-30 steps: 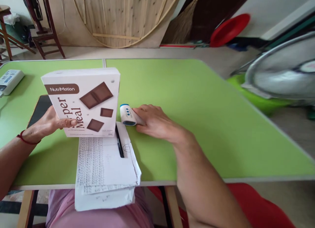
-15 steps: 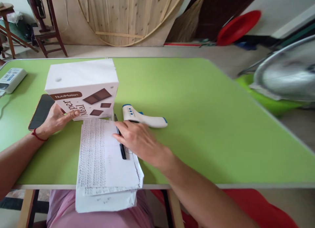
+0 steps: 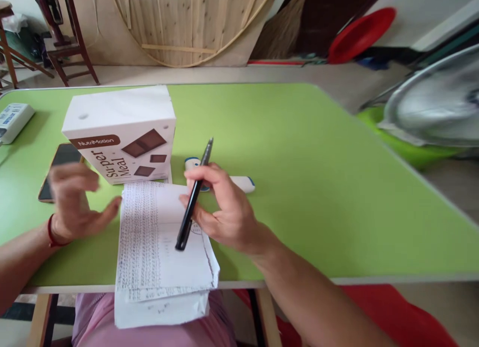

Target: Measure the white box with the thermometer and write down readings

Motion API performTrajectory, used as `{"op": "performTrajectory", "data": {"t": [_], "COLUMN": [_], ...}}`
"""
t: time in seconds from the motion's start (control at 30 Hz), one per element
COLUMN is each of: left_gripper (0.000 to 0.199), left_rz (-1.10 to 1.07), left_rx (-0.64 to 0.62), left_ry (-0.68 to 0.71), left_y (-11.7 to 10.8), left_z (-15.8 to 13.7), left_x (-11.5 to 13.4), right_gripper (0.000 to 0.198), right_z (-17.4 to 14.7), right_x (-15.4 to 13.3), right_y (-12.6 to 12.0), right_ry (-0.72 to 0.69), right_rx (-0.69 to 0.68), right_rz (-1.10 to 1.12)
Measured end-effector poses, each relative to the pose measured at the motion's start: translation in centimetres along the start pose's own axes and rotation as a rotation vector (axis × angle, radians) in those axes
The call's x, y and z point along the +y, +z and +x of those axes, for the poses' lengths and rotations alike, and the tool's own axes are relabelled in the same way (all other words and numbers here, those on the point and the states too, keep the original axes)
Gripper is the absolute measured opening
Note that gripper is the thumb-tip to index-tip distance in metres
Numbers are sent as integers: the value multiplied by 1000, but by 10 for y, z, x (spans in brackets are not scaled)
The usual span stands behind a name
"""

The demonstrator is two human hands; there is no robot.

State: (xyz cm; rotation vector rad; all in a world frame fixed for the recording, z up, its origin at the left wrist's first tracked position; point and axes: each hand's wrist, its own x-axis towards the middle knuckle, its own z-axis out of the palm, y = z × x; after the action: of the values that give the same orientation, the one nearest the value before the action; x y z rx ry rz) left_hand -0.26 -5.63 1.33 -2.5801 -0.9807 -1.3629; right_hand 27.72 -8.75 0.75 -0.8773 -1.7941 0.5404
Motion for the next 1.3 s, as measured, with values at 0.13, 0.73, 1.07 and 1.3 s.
{"op": "performTrajectory", "data": {"t": [0.13,0.73,1.07,1.3], "left_gripper": [32,47,44,43], "left_rz": [13,116,128,79], "left_rx": [-481,-840,-872,-866], "left_ry": [227,175,147,109], "left_y": [8,15,15,15], "left_z": [-3,-7,-4,-4], "left_x": [27,31,33,33], "right_gripper": [19,5,5,5], "right_z": [-6,-3,-2,-1], "right_x": [-2,15,18,17], "right_y": [15,44,44,44], "right_ry": [103,236,278,261], "right_rx": [108,21,-7,-4], "right_rz": [278,-128,-191,-202]}}
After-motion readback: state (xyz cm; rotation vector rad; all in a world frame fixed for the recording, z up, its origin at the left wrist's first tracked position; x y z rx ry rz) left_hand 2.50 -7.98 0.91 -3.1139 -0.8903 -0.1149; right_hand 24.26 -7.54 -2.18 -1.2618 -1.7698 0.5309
